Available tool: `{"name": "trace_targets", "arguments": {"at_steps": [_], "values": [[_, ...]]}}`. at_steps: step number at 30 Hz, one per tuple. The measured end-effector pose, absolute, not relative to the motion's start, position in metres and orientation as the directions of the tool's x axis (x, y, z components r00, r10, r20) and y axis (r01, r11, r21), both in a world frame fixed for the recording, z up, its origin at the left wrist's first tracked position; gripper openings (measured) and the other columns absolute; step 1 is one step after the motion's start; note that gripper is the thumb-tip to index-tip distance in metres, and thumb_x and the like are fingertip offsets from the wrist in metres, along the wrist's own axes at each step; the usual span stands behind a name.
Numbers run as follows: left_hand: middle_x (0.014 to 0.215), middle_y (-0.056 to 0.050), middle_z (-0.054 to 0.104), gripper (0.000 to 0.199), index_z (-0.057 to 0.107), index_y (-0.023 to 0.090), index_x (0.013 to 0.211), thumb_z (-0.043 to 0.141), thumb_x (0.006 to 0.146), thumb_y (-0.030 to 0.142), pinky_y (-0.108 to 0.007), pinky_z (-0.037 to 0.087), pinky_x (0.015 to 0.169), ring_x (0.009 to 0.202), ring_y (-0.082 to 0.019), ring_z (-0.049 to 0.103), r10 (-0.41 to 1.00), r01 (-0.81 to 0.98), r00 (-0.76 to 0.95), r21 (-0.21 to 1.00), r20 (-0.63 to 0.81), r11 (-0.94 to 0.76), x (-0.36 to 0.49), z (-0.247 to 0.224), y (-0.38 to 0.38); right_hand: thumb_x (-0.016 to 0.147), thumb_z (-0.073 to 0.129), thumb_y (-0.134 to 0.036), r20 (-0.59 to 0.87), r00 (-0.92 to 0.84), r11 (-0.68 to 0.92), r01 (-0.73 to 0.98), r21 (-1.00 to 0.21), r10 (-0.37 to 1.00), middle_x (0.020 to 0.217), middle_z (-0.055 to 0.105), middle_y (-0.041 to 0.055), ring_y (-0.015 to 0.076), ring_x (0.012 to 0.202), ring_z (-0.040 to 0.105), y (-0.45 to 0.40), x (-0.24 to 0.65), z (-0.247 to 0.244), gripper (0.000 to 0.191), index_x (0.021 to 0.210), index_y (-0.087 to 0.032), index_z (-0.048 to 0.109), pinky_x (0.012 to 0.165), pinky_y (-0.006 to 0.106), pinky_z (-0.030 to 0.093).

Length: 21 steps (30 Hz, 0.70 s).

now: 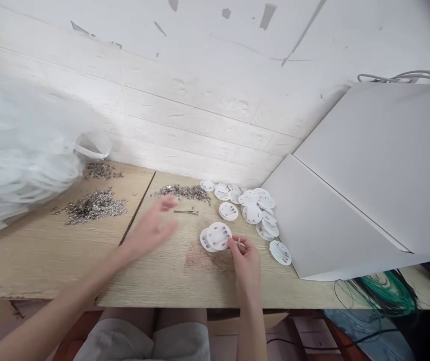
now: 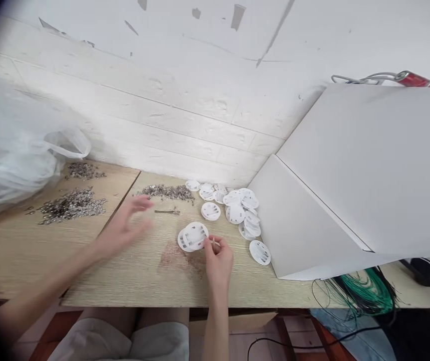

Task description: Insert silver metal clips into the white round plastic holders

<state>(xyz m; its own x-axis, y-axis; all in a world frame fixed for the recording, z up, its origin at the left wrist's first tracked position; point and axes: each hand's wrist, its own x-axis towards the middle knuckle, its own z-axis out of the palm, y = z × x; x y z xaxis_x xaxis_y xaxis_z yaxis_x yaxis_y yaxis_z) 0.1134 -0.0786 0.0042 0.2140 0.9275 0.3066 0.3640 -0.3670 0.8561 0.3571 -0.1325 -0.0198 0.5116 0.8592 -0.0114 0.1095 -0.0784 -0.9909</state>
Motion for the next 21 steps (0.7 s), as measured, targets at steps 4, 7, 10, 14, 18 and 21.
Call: {"name": "trace_targets", "arguments": {"at_steps": [4, 7, 10, 14, 18, 21], "values": [[0.154, -0.015, 0.029, 0.098, 0.024, 0.028, 0.149, 0.076, 0.069, 0.051, -0.054, 0.029, 0.113, 0.141, -0.036, 0.028, 0.691, 0.413, 0.671, 0.638, 0.270, -0.650, 0.150, -0.018, -0.071, 0.063, 0.073, -0.049, -0.045, 0.527, -0.109, 0.091, -0.990, 0.848, 0.055, 0.063, 0.0010, 0.0100, 0.044, 0.043, -0.132, 0.356, -0.019, 0.042, 0.083, -0.013, 0.063, 0.043, 0.022, 0.031], [0.153, -0.018, 0.030, 0.104, 0.020, 0.024, 0.150, 0.074, 0.068, 0.055, -0.056, 0.026, 0.112, 0.141, -0.037, 0.027, 0.640, 0.418, 0.711, 0.557, 0.291, -0.718, 0.172, -0.028, -0.064, 0.062, 0.074, -0.048, -0.043, 0.586, -0.082, 0.041, -0.996, 0.809, 0.059, 0.065, 0.0014, 0.0102, 0.047, 0.045, -0.135, 0.365, -0.015, 0.043, 0.087, -0.014, 0.064, 0.046, 0.022, 0.034], [0.145, -0.014, 0.044, 0.090, 0.028, 0.027, 0.147, 0.071, 0.072, 0.055, -0.054, 0.034, 0.106, 0.132, -0.035, 0.040, 0.647, 0.416, 0.695, 0.559, 0.314, -0.718, 0.181, -0.031, -0.060, 0.063, 0.075, -0.048, -0.061, 0.637, -0.079, 0.001, -0.997, 0.768, 0.062, 0.065, 0.0010, 0.0104, 0.048, 0.046, -0.141, 0.376, -0.016, 0.045, 0.091, -0.015, 0.065, 0.046, 0.022, 0.034], [0.136, -0.010, 0.052, 0.077, 0.032, 0.030, 0.145, 0.068, 0.079, 0.046, -0.050, 0.041, 0.100, 0.124, -0.032, 0.047, 0.650, 0.391, 0.665, 0.570, 0.368, -0.723, 0.178, -0.030, -0.062, 0.062, 0.076, -0.049, -0.097, 0.641, -0.086, -0.048, -0.995, 0.761, 0.066, 0.067, 0.0015, 0.0104, 0.048, 0.047, -0.147, 0.384, -0.027, 0.045, 0.091, -0.017, 0.065, 0.047, 0.024, 0.038], [0.139, -0.010, 0.048, 0.070, 0.029, 0.031, 0.145, 0.063, 0.084, 0.038, -0.047, 0.042, 0.103, 0.127, -0.031, 0.046, 0.598, 0.336, 0.642, 0.525, 0.479, -0.782, 0.176, -0.031, -0.067, 0.062, 0.076, -0.050, -0.132, 0.596, -0.092, -0.097, -0.991, 0.792, 0.067, 0.065, 0.0003, 0.0102, 0.049, 0.045, -0.148, 0.380, -0.032, 0.046, 0.093, -0.018, 0.064, 0.047, 0.023, 0.036], [0.140, -0.011, 0.045, 0.067, 0.028, 0.030, 0.145, 0.060, 0.087, 0.035, -0.047, 0.043, 0.103, 0.128, -0.030, 0.045, 0.599, 0.338, 0.609, 0.513, 0.520, -0.789, 0.177, -0.034, -0.068, 0.060, 0.078, -0.047, -0.141, 0.567, -0.067, -0.149, -0.987, 0.812, 0.065, 0.063, -0.0010, 0.0098, 0.053, 0.046, -0.146, 0.371, -0.028, 0.046, 0.091, -0.017, 0.064, 0.050, 0.022, 0.037]]}}
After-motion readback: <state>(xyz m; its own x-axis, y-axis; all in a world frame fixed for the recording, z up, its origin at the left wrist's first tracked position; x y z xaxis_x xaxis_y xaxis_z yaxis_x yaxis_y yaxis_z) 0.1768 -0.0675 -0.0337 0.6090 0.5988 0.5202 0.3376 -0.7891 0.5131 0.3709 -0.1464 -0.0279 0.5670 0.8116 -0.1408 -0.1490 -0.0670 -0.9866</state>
